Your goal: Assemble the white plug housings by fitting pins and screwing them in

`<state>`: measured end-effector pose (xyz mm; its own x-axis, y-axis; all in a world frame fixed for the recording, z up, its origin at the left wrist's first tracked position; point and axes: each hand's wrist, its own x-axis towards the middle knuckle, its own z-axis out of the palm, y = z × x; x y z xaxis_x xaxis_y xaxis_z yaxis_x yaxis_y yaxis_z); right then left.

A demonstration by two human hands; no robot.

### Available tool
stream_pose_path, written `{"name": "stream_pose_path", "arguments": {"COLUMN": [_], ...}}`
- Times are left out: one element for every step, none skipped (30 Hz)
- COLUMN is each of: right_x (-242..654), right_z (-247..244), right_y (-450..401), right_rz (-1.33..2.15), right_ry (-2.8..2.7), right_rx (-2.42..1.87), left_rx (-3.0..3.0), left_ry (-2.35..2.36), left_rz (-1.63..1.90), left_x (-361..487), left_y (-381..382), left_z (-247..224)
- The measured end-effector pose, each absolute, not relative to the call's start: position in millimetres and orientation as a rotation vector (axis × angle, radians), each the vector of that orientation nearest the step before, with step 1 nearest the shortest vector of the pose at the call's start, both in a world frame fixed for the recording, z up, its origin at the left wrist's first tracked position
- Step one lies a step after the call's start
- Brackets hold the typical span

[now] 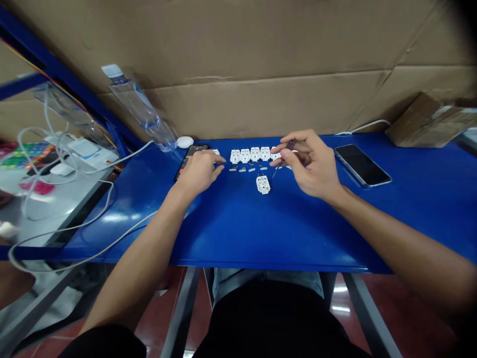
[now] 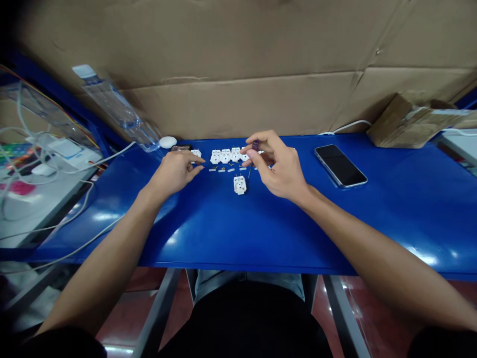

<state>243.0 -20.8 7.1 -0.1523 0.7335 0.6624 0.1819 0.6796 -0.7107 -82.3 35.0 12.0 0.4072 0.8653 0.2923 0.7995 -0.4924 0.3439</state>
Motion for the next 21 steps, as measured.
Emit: {"name": "stream_pose_path", "arguments": {"right_x": [243,244,244,244,243,243,243,242,242,242,241,241,240,240,239,238,238,238,237,237,237], "right_z": [7,6,6,7,7,8,8,8,8,8,8,8,8,7,7,7,6,6,7,7,7], "right_y": [-20,-20,-20,-20,-20,-21,-22,-22,-23,-24,-24,-25,-25,-26,-27,-27,-28,-28,-29,-29,-30], "right_rz": [0.57,0.568,0.566,0.564,0.563,0.566,0.569,0.575,0.584,0.598,0.615,0.636,0.658,0.68,0.701,0.72,0.734,0.744,0.749,0.751,0.751], "right_ry": [-1.69,-1.693,-1.697,-1.703,-1.709,-1.714,-1.719,-1.721,-1.722,-1.718,-1.71,-1.698,-1.685,-1.675,-1.67,-1.669,-1.672,-1.679,-1.688,-1.696,-1.705], "right_rx": [-0.746,-0.746,-0.745,-0.742,-0.737,-0.731,-0.724,-0.718,-0.715,-0.713,-0.708,-0.696,-0.679,-0.657,-0.633,-0.608,-0.585,-0.563,-0.542,-0.524,-0.512], "left_rx": [2.492,2.482,2.479,2.485,2.499,2.517,2.539,2.562,2.583,2.596,2.597,2.591,2.568,2.532,2.496,2.465,2.436,2.407,2.38,2.353,2.328], "left_ry": [1.504,1.508,1.51,1.514,1.517,1.517,1.515,1.51,1.495,1.463,1.414,1.315,1.18,1.029,0.909,0.822,0.76,0.727,0.705,0.697,0.694], "left_rz": [0.647,0.635,0.624,0.612,0.599,0.585,0.57,0.558,0.552,0.559,0.584,0.613,0.661,0.685,0.705,0.733,0.765,0.776,0.775,0.769,0.759], "left_x": [-85,-86,-86,-86,-86,-85,-84,-82,-79,-75,-70,-65,-58,-52,-45,-39,-34,-29,-26,-24,-23], "left_y": [38,40,41,41,41,40,39,37,35,31,26,21,16,10,5,1,-2,-3,-4,-5,-4], "left_z": [9,6,4,3,3,3,3,5,7,9,11,13,15,15,15,14,12,9,6,3,1]}}
